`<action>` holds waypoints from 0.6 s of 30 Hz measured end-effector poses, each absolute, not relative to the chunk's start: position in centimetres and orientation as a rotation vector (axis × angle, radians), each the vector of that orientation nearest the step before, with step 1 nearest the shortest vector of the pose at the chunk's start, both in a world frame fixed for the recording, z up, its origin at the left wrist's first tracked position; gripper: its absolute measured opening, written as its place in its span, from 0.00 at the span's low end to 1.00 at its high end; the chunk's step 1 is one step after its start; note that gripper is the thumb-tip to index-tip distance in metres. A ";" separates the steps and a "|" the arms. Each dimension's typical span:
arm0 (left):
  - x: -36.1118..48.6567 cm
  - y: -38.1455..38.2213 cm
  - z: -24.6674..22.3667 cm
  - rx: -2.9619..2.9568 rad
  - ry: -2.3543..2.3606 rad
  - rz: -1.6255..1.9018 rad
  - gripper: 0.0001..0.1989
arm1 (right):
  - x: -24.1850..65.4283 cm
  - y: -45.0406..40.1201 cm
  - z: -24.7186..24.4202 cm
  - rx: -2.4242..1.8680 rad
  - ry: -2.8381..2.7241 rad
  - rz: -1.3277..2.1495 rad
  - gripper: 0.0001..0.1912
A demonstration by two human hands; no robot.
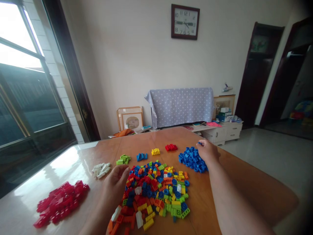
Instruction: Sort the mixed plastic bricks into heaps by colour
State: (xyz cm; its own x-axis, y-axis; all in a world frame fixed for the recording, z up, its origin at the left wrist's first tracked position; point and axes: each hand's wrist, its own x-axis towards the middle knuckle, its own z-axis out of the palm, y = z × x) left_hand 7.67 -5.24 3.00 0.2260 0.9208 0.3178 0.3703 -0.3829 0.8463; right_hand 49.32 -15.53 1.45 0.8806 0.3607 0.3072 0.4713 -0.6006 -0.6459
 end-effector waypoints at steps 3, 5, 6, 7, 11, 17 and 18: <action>7.5 -4.8 2.8 1.880 1.181 1.112 0.26 | 49.6 -15.1 0.9 -2.343 -0.558 -0.175 0.19; 7.4 -4.6 2.5 1.886 1.186 1.105 0.25 | 49.8 -14.8 0.5 -2.375 -0.547 -0.164 0.20; 7.3 -4.5 2.3 1.891 1.193 1.098 0.25 | 49.8 -14.7 0.4 -2.386 -0.547 -0.157 0.20; 7.2 -4.4 2.2 1.897 1.202 1.093 0.25 | 49.9 -14.6 0.2 -2.394 -0.550 -0.149 0.20; 7.0 -3.9 1.8 1.903 1.211 1.073 0.25 | 50.0 -14.5 -0.1 -2.408 -0.570 -0.116 0.22; 6.8 -3.4 1.5 1.927 1.240 1.061 0.25 | 49.7 -14.5 0.0 -2.413 -0.581 -0.113 0.22; 6.7 -3.3 1.4 1.929 1.236 1.059 0.24 | 49.5 -14.5 0.2 -2.406 -0.590 -0.119 0.22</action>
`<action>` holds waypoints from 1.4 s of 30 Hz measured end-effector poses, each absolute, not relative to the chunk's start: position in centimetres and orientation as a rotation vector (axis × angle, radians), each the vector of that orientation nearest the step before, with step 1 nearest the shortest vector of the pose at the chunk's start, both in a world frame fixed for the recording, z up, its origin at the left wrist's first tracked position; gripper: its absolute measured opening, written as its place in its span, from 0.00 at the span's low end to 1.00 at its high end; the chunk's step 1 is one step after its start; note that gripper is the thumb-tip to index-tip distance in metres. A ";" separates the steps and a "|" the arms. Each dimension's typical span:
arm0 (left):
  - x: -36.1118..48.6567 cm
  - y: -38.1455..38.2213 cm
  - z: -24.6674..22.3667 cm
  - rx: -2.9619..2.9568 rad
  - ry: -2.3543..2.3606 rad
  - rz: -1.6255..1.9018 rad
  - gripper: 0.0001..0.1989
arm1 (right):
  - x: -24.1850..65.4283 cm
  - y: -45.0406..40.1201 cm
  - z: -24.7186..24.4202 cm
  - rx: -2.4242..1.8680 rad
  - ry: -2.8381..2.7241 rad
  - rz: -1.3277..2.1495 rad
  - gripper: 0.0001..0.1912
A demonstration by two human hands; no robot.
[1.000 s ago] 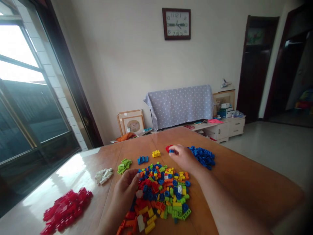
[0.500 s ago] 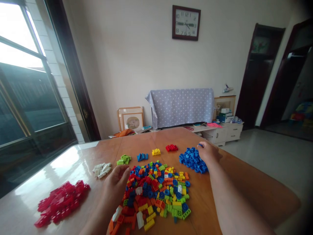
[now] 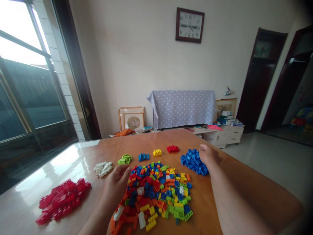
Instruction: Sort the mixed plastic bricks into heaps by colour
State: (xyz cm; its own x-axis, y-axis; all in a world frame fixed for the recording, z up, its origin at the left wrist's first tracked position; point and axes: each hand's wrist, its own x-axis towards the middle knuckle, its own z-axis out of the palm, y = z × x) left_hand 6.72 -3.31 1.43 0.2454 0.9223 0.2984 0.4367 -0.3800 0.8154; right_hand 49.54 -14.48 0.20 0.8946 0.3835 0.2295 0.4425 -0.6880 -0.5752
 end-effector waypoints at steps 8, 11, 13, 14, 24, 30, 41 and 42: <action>6.8 -2.4 -0.4 2.047 1.162 0.950 0.24 | 47.4 -14.3 1.3 -2.300 -0.742 -0.214 0.20; 6.9 -2.6 -0.5 2.135 1.166 0.884 0.22 | 46.9 -14.0 0.9 -2.267 -0.816 -0.239 0.19; 6.9 -3.0 -0.3 2.206 1.185 0.833 0.22 | 46.5 -13.7 0.6 -2.201 -0.884 -0.252 0.19; 6.9 -3.2 -0.1 2.242 1.195 0.804 0.22 | 46.2 -13.6 0.5 -2.151 -0.925 -0.257 0.19; 7.3 -3.5 -0.9 2.472 1.094 0.554 0.15 | 39.4 -12.5 1.1 -1.706 -1.376 -0.089 0.20; 7.5 -4.3 -0.1 2.475 1.021 0.601 0.11 | 36.0 -12.8 1.6 -1.645 -1.535 0.006 0.17; 6.7 -4.6 0.9 2.295 1.008 0.757 0.15 | 34.8 -13.4 1.5 -1.656 -1.655 0.087 0.18; 6.6 -4.4 1.0 2.268 1.044 0.795 0.15 | 34.8 -13.5 1.6 -1.654 -1.661 0.088 0.18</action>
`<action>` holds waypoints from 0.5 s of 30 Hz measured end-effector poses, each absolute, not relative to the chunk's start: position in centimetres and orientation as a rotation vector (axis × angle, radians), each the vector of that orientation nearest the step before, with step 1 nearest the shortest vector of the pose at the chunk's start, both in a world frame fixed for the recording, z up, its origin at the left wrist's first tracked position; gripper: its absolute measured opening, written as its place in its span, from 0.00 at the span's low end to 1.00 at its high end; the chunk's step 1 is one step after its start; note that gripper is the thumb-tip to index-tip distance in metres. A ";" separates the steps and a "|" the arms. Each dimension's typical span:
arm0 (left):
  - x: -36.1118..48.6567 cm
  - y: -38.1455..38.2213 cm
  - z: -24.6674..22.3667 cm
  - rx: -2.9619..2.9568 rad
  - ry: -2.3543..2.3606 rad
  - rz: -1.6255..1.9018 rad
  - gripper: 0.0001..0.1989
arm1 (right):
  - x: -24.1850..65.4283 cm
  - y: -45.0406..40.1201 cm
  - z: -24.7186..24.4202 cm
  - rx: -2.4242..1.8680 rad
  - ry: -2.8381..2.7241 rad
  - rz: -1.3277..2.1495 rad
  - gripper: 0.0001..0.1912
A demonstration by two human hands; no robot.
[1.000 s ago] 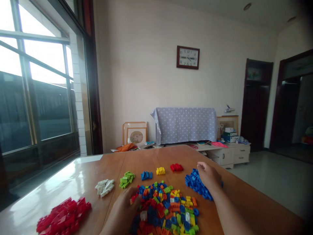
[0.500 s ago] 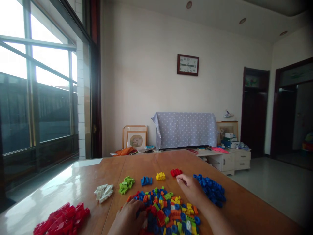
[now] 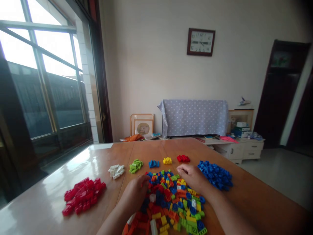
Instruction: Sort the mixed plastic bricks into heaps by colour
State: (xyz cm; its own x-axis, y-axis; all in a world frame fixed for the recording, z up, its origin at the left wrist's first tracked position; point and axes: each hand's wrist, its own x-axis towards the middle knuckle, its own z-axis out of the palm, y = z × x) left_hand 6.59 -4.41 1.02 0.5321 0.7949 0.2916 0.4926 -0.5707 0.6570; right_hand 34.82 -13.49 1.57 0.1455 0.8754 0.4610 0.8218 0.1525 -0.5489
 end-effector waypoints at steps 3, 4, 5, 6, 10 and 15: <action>6.2 -3.9 1.4 2.194 1.167 0.853 0.16 | 34.7 -13.6 1.7 -1.665 -1.679 0.117 0.18; 6.2 -3.7 1.5 2.173 1.206 0.866 0.16 | 34.6 -13.6 1.7 -1.668 -1.686 0.131 0.18; 6.1 -3.6 1.5 2.157 1.240 0.875 0.16 | 34.5 -13.5 1.7 -1.669 -1.692 0.142 0.17; 6.0 -3.5 1.4 2.148 1.264 0.878 0.16 | 34.4 -13.5 1.7 -1.669 -1.700 0.152 0.16; 6.0 -3.4 0.8 2.203 1.289 0.817 0.14 | 33.3 -13.4 1.6 -1.648 -1.747 0.186 0.14; 6.5 -4.0 0.5 2.324 1.201 0.766 0.15 | 30.9 -13.4 1.1 -1.600 -1.936 0.129 0.17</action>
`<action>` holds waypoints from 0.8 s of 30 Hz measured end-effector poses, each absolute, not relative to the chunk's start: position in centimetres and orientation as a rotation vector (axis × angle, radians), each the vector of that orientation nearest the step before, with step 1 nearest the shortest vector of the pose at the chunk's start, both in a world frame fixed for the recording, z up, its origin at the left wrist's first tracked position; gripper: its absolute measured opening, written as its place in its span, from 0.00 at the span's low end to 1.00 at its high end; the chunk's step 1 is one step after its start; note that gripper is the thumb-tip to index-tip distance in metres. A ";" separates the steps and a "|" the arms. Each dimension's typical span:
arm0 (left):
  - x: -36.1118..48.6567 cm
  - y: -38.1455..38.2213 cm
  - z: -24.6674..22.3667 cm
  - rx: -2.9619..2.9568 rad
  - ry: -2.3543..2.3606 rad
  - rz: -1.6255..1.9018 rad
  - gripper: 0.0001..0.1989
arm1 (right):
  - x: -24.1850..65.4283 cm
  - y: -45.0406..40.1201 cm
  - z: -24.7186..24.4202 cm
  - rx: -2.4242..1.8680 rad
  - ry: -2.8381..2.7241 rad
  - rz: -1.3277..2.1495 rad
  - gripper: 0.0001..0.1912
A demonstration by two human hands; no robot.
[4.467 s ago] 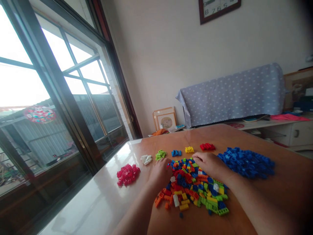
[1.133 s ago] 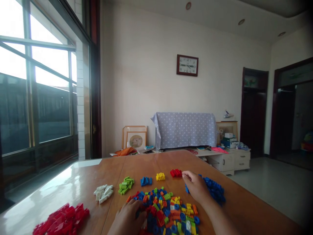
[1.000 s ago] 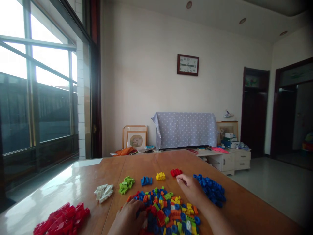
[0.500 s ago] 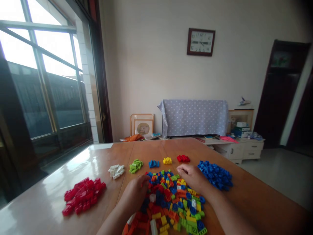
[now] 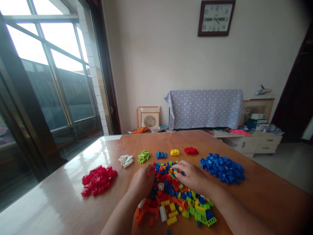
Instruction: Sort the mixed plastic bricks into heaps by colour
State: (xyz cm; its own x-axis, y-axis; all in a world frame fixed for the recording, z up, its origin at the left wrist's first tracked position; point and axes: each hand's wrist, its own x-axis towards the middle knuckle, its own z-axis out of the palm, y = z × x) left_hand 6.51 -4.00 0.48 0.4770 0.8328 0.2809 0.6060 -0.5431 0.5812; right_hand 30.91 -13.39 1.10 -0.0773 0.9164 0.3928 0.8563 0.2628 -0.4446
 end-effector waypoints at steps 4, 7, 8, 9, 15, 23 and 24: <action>7.2 -4.8 1.0 2.411 1.124 0.688 0.12 | 29.2 -13.3 0.4 -1.519 -2.132 0.051 0.21; 7.5 -4.9 1.0 2.457 1.049 0.661 0.12 | 28.7 -12.8 -0.1 -1.493 -2.179 0.041 0.16; 7.6 -4.9 0.8 2.465 1.029 0.671 0.12 | 28.7 -12.7 -0.2 -1.489 -2.177 0.038 0.14; 7.6 -4.9 0.6 2.471 1.014 0.680 0.13 | 28.7 -12.5 -0.3 -1.488 -2.168 0.034 0.12; 7.8 -5.4 0.7 2.456 0.977 0.738 0.12 | 28.5 -12.7 0.2 -1.487 -2.049 0.056 0.06; 8.5 -6.9 1.4 2.115 0.820 0.799 0.15 | 27.8 -13.0 0.3 -1.408 -1.885 0.268 0.10; 8.6 -6.9 1.1 2.036 0.805 0.803 0.16 | 27.6 -13.0 0.2 -1.392 -1.878 0.295 0.10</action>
